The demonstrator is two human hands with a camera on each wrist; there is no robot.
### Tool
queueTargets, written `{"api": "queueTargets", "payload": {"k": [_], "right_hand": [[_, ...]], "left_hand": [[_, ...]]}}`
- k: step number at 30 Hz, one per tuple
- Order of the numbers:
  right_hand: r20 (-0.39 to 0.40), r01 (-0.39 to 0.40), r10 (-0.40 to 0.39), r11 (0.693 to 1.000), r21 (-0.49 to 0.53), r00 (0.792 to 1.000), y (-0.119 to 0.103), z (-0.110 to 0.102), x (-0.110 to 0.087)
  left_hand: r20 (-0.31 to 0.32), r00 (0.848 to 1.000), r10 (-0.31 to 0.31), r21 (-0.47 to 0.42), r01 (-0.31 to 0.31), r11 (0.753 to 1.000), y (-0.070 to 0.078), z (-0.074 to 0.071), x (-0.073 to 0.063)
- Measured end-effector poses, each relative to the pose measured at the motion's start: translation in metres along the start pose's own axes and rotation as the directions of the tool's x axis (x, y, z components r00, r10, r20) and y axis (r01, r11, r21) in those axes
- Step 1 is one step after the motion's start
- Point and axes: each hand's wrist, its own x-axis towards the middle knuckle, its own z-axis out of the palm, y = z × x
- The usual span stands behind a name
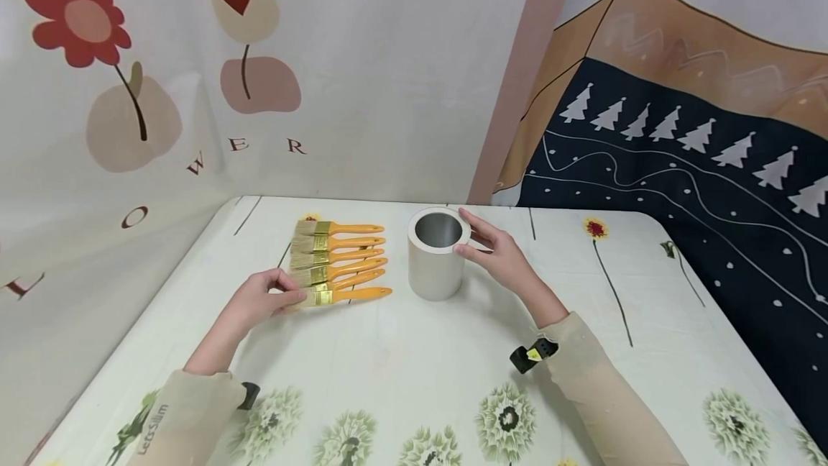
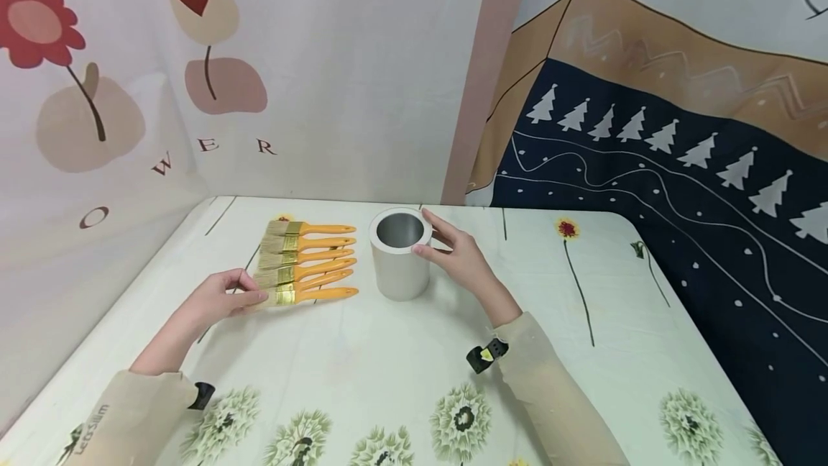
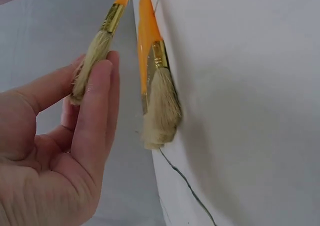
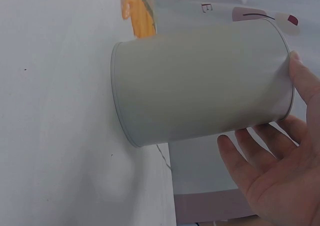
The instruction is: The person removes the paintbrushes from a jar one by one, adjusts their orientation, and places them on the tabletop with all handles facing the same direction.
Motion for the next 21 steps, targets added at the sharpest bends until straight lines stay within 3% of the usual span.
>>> {"api": "queueTargets", "payload": {"k": [5, 13, 18, 21], "right_hand": [[-0.002, -0.003, 0.003, 1.000, -0.002, 1.000, -0.001, 0.000, 0.000], [-0.007, -0.005, 0.005, 1.000, -0.005, 1.000, 0.001, 0.001, -0.001], [-0.002, -0.001, 0.001, 1.000, -0.013, 1.000, 0.001, -0.001, -0.001], [0.017, 0.006, -0.006, 0.999, -0.034, 1.000, -0.001, -0.005, 0.000]], "left_hand": [[0.034, 0.998, -0.055, 0.066, 0.053, 0.996, -0.005, -0.001, -0.001], [0.091, 0.992, -0.087, 0.008, 0.086, 0.996, -0.019, -0.006, 0.000], [0.104, 0.993, -0.057, 0.007, 0.057, 0.998, -0.022, -0.018, -0.001], [0.076, 0.997, -0.027, 0.048, 0.023, 0.999, -0.019, -0.027, 0.000]]}}
